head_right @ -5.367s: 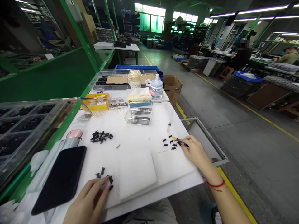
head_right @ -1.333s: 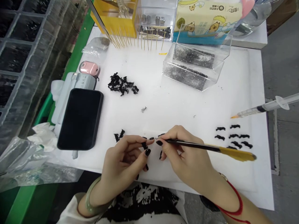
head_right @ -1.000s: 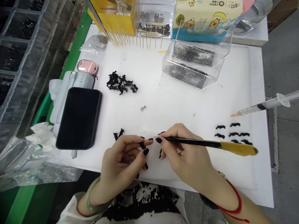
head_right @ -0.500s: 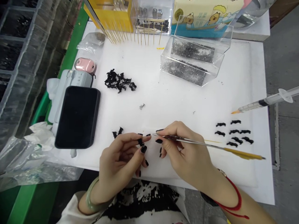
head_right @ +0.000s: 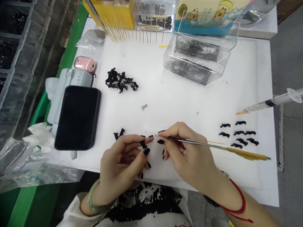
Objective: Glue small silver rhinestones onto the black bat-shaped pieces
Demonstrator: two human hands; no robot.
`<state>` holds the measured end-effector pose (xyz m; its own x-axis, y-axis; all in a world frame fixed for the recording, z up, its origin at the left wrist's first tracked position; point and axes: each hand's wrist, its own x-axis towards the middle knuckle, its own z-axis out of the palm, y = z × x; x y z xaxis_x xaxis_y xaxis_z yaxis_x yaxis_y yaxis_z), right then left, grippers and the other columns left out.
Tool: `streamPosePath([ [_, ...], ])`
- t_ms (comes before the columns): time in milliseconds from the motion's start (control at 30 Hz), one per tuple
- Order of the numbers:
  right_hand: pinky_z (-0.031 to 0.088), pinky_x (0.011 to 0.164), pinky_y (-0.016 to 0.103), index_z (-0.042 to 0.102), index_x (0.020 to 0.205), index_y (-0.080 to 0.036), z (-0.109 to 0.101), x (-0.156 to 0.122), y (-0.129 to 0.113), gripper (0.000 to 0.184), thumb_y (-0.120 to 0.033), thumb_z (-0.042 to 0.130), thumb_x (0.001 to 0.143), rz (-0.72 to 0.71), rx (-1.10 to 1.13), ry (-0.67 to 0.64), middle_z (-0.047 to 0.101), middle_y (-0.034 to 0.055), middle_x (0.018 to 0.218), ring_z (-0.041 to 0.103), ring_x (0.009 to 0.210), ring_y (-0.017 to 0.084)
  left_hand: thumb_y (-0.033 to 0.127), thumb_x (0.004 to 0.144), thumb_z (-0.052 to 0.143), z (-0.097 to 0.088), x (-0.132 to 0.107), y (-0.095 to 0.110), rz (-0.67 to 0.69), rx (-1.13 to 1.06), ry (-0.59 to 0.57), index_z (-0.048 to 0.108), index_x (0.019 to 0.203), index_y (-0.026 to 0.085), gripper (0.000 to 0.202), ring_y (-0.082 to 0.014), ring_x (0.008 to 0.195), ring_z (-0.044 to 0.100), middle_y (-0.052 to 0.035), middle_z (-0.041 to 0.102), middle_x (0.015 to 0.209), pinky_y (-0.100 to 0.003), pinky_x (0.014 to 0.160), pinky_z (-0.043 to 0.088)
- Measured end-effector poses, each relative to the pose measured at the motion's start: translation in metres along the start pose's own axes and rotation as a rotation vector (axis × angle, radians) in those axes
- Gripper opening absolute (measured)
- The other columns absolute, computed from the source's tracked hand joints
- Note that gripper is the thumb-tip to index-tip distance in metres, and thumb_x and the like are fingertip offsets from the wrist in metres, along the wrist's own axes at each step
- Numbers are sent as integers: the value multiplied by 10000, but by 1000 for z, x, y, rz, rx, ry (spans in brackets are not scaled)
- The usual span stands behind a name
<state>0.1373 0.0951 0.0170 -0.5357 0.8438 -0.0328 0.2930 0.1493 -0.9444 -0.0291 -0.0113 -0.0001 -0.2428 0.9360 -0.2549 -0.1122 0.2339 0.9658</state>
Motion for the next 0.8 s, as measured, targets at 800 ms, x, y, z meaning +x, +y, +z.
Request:
streamPosePath([
  [800,567,439,225,663,963,-195,1,0,1,119,-91,608,984,-51,13,-26,688,-6,735,665,503,114,99,921,717,8,1,10,-52,-44,175,665,1065,208,188,-85,518,715,-32,834,981,-123,411,591],
])
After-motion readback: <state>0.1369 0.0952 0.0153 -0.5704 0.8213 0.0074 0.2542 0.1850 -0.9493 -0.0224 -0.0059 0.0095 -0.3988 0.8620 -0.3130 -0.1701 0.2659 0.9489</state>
